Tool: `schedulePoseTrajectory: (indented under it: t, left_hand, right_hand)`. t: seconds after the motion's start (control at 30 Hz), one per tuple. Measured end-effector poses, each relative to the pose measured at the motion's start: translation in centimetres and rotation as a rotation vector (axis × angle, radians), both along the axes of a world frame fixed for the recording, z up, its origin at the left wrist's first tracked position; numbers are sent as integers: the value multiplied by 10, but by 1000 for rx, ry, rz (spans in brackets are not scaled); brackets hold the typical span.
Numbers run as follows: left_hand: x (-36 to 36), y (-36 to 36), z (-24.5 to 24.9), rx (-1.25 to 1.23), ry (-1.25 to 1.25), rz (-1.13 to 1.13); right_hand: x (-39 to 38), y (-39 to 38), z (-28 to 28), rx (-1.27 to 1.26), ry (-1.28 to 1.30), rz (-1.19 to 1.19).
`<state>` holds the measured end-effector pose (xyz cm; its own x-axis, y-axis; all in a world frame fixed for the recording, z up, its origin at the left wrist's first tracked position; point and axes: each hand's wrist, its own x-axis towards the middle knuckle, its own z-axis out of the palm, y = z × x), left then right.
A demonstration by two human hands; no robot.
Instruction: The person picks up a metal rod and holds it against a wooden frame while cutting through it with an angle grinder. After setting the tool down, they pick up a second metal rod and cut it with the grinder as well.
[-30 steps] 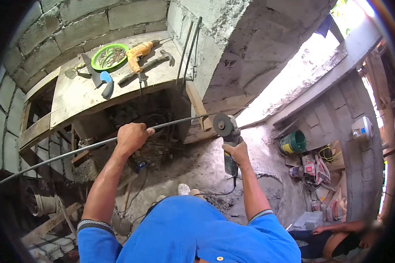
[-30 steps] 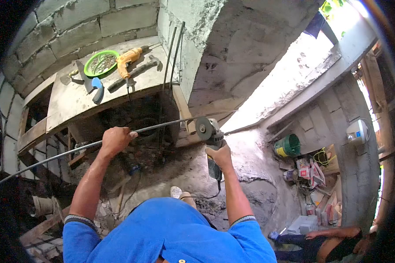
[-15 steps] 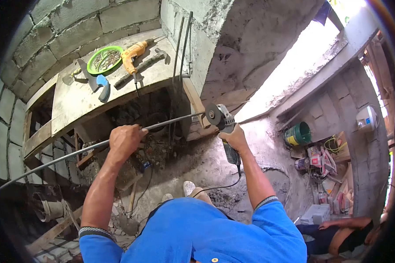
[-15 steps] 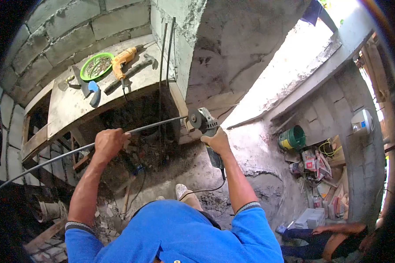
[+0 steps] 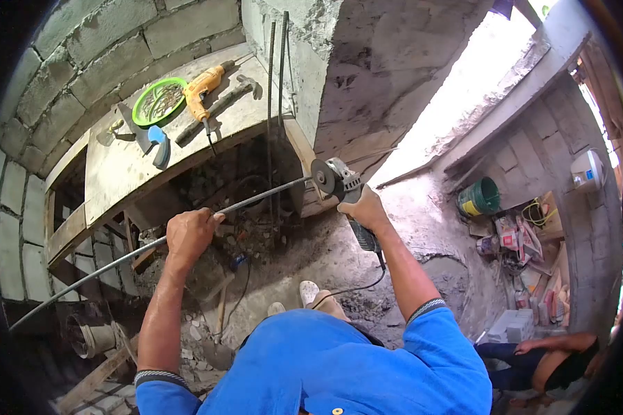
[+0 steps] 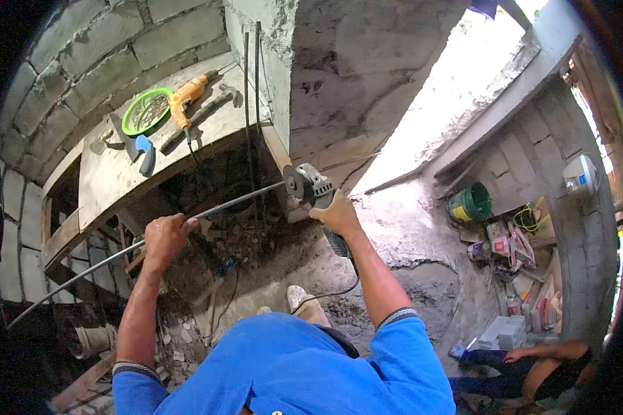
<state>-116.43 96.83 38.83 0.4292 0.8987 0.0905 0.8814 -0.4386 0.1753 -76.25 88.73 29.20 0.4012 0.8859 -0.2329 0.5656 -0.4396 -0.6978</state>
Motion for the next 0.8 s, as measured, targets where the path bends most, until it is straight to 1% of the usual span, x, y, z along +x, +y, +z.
schedulePoseTrajectory:
  t: [0.03,0.1,0.2,0.23,0.33,0.4,0.43,0.5,0.6,0.63,0.67,0.7,0.8]
  left_hand:
    - [-1,-2,-5,-2,0,3]
    - [-2,-4,-17,127,63,6]
    - [0,-6,-15,184,50,-35]
    - [0,-7,-14,177,52,-40]
    - [1,4,-7,117,8,-30]
    - [1,12,-1,-148,90,56]
    - [1,16,1,-146,96,48]
    - [2,21,3,-282,103,85]
    - [1,28,6,-348,97,64]
    - [0,29,2,-346,104,61]
    - [-3,28,-4,-309,87,64]
    - [-4,28,-8,-274,69,67]
    - [5,15,4,-220,100,97]
  right_hand:
    - [-1,1,1,18,-29,-2]
    - [-1,3,5,38,-57,-5]
    - [0,0,11,23,-19,-37]
    - [1,0,10,3,-51,-27]
    - [2,1,4,4,-79,-26]
    - [3,1,0,22,-70,-39]
    - [3,2,0,28,-52,-39]
    - [5,1,-2,29,-28,-49]
    - [7,4,0,27,-1,-25]
    - [5,5,3,20,-62,-26]
    - [5,6,4,13,-121,-28]
    - [5,7,4,14,-116,-31]
    - [5,11,2,-43,-44,23]
